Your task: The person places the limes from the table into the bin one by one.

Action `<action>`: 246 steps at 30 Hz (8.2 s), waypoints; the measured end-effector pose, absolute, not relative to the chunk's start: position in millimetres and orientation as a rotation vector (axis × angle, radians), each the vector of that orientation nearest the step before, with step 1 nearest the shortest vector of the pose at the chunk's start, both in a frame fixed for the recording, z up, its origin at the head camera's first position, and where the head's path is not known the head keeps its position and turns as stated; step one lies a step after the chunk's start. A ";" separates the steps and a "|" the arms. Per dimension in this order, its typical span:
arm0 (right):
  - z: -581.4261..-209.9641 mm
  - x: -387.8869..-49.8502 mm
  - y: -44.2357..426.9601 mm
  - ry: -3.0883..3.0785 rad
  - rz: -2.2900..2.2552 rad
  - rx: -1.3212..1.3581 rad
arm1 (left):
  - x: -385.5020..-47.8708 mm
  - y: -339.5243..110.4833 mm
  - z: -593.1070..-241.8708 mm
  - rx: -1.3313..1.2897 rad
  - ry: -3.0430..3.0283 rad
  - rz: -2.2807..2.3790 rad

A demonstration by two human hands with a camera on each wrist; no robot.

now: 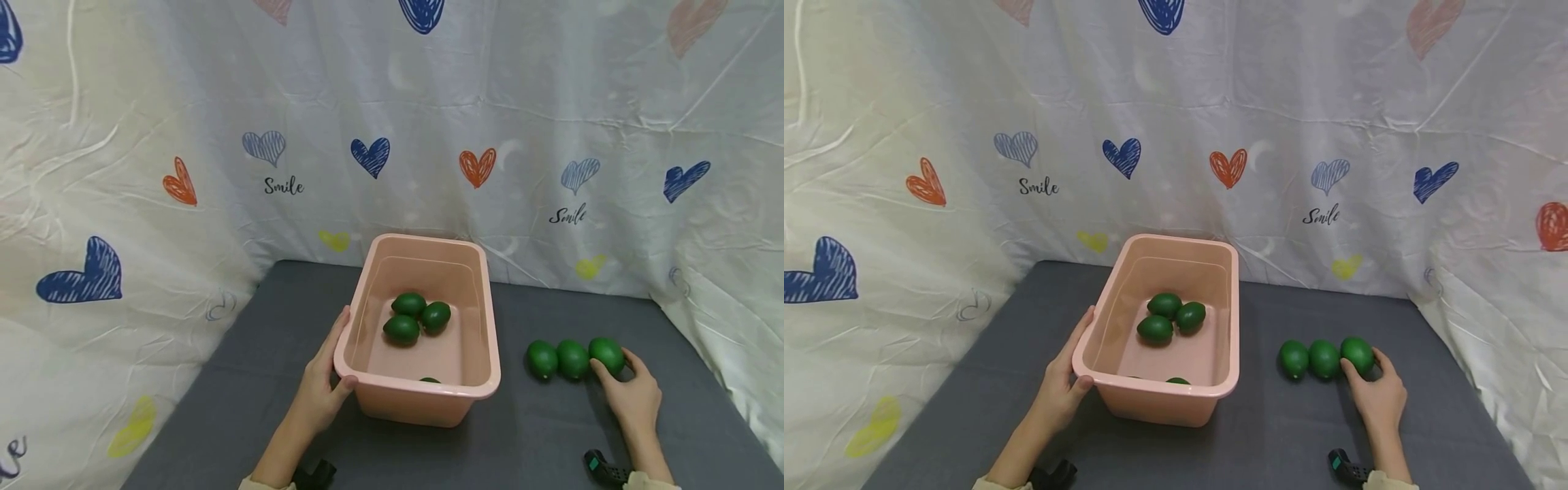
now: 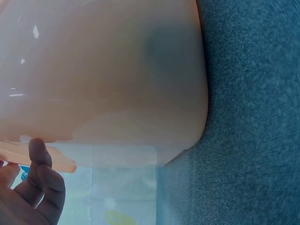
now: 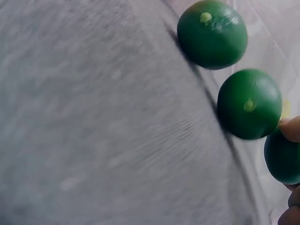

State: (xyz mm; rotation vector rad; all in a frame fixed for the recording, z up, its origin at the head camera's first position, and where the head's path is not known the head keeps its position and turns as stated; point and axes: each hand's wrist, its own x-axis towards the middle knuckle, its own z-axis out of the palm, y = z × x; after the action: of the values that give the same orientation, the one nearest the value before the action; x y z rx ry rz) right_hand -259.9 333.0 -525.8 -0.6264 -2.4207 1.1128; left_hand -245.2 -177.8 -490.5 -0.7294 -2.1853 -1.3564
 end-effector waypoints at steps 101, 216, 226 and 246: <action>-417.2 -249.0 144.8 -2.088 1.468 0.282 | -244.2 -179.7 -487.4 -0.762 -2.200 -1.348; -451.1 -242.8 239.3 -2.378 0.810 0.007 | -242.9 -180.0 -492.3 -0.716 -2.244 -1.360; -431.2 -227.5 206.8 -2.322 0.873 0.162 | -244.8 -181.9 -490.2 -0.740 -2.215 -1.345; -410.7 -223.1 157.7 -2.301 1.277 0.219 | -240.4 -180.2 -493.4 -0.722 -2.239 -1.342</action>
State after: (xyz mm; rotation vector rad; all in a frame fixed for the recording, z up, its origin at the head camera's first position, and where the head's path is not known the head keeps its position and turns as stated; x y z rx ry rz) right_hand -223.1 157.7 -410.7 0.2185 -2.3009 1.2772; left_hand -240.4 -180.2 -493.4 -0.7225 -2.2394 -1.3417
